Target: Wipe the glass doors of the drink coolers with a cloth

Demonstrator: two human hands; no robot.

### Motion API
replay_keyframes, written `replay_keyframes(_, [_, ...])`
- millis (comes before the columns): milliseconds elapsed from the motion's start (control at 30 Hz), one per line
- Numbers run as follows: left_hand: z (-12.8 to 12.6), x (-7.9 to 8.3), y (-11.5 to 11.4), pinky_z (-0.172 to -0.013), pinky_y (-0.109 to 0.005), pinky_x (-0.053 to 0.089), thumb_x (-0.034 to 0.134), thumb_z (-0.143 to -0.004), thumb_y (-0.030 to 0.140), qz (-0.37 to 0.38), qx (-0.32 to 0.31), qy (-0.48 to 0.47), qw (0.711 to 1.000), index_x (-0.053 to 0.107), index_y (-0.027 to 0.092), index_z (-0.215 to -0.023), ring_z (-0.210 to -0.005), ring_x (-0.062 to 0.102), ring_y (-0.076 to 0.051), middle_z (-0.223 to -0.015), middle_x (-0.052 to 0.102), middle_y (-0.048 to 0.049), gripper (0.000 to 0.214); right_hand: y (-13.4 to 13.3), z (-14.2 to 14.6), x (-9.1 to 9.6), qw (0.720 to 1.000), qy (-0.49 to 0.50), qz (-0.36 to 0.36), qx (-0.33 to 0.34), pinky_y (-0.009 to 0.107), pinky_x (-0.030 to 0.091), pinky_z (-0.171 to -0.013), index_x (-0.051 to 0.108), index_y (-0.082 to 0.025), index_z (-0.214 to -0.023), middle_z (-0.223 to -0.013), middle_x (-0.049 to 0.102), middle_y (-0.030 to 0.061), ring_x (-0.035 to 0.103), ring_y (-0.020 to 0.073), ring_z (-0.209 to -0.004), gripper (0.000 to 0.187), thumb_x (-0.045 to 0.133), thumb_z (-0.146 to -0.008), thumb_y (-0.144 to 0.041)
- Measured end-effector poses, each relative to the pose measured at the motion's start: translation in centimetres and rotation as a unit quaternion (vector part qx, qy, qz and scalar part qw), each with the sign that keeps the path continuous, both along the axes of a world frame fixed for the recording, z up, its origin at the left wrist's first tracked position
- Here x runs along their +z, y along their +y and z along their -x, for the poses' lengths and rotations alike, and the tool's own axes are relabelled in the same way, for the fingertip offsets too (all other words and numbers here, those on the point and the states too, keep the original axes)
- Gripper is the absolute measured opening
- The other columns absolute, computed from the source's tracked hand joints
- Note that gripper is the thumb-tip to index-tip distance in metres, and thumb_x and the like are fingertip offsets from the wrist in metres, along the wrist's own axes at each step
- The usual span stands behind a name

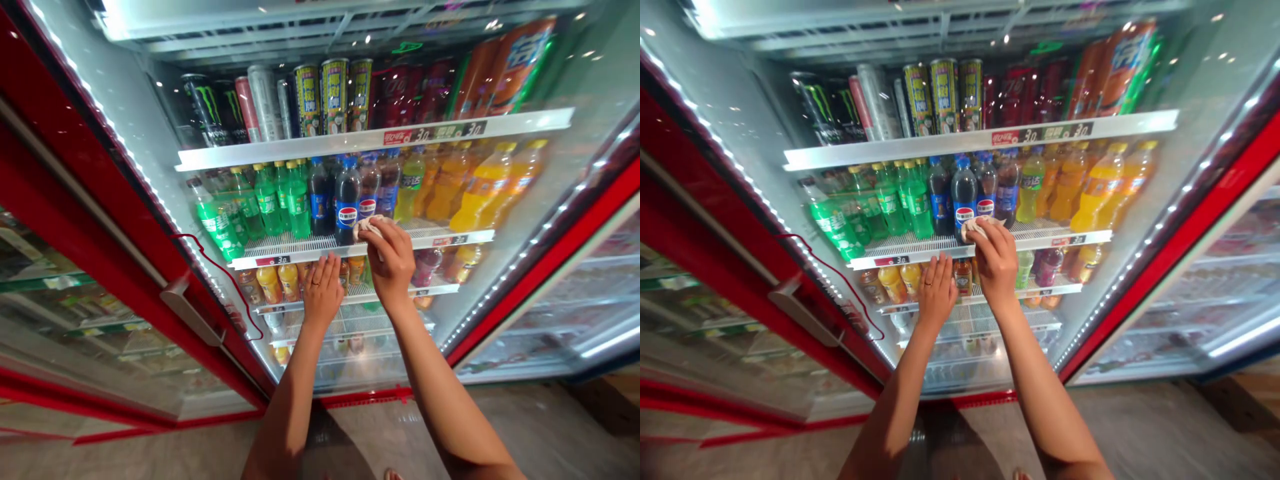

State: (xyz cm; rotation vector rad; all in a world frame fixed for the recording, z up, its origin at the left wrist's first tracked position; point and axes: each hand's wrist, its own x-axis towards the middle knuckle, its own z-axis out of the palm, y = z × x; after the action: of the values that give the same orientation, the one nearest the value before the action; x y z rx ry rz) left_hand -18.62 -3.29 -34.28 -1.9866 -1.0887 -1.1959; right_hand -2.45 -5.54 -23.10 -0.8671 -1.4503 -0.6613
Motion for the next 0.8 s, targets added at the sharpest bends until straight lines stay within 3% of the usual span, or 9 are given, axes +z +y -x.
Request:
replay_keyframes(167, [-0.3,0.2,0.1,-0.141,-0.038,0.014,0.053,-0.1,0.013,-0.019,-0.025,-0.018,0.999,0.012,0.019,-0.176,-0.167,0.028,-0.02,-0.174,0.041,-0.0053,0.087,0.3,0.7,1.5,1.0,0.015,-0.01,-0.019,0.052,0.059,-0.112,0.079,-0.033,-0.121,-0.129,0.081,0.004,0.071,0.0265,-0.126,0.033,0.06,-0.104,-0.012])
replay_keyframes(300, [-0.2,0.3,0.0,-0.142,-0.036,0.008,0.054,-0.1,0.011,-0.023,-0.038,-0.022,0.999,0.013,0.019,-0.176,-0.168,0.023,-0.018,-0.174,0.04,-0.0037,0.087,-0.4,0.7,-0.1,0.998,-0.032,0.048,-0.009,0.05,0.06,-0.113,0.079,-0.032,-0.121,-0.131,0.08,0.0039,0.069,0.0256,-0.13,0.033,0.059,-0.104,-0.012])
replay_keyframes(400, [0.0,0.5,-0.3,-0.142,-0.038,0.013,0.055,-0.1,0.011,0.001,-0.051,-0.023,0.998,0.011,0.021,-0.176,-0.167,0.027,-0.02,-0.175,0.038,-0.0045,0.089,-0.8,-0.6,-0.7,0.998,-0.016,0.05,-0.024,0.051,0.059,-0.113,0.08,-0.032,-0.119,-0.128,0.081,0.0041,0.07,0.0262,-0.127,0.031,0.06,-0.104,-0.014])
replay_keyframes(567, [-0.7,1.0,-1.4,-0.14,-0.045,0.027,0.052,-0.101,0.009,0.048,-0.058,-0.059,0.995,0.008,0.025,-0.177,-0.166,0.031,-0.023,-0.176,0.037,-0.0054,0.089,-0.2,-1.3,1.5,0.999,0.023,0.007,-0.039,0.052,0.06,-0.111,0.08,-0.032,-0.116,-0.127,0.081,0.0044,0.072,0.0261,-0.126,0.028,0.059,-0.105,-0.016])
replay_keyframes(667, [-1.6,1.2,-2.1,-0.136,-0.048,0.036,0.048,-0.102,0.009,0.056,-0.044,-0.052,0.996,0.007,0.022,-0.177,-0.164,0.035,-0.025,-0.175,0.039,-0.0081,0.086,0.0,-0.9,1.7,0.999,-0.026,0.018,-0.01,0.051,0.06,-0.113,0.08,-0.03,-0.118,-0.128,0.081,0.0057,0.071,0.0257,-0.128,0.028,0.058,-0.106,-0.016])
replay_keyframes(800, [-2.8,1.4,-2.3,-0.134,-0.047,0.039,0.046,-0.103,0.01,0.062,-0.062,-0.007,0.996,0.007,0.021,-0.177,-0.163,0.039,-0.025,-0.174,0.042,-0.0082,0.084,-0.5,-2.7,0.4,0.991,-0.112,0.068,0.026,0.05,0.06,-0.114,0.079,-0.029,-0.125,-0.134,0.079,0.007,0.068,0.0258,-0.134,0.033,0.057,-0.106,-0.014])
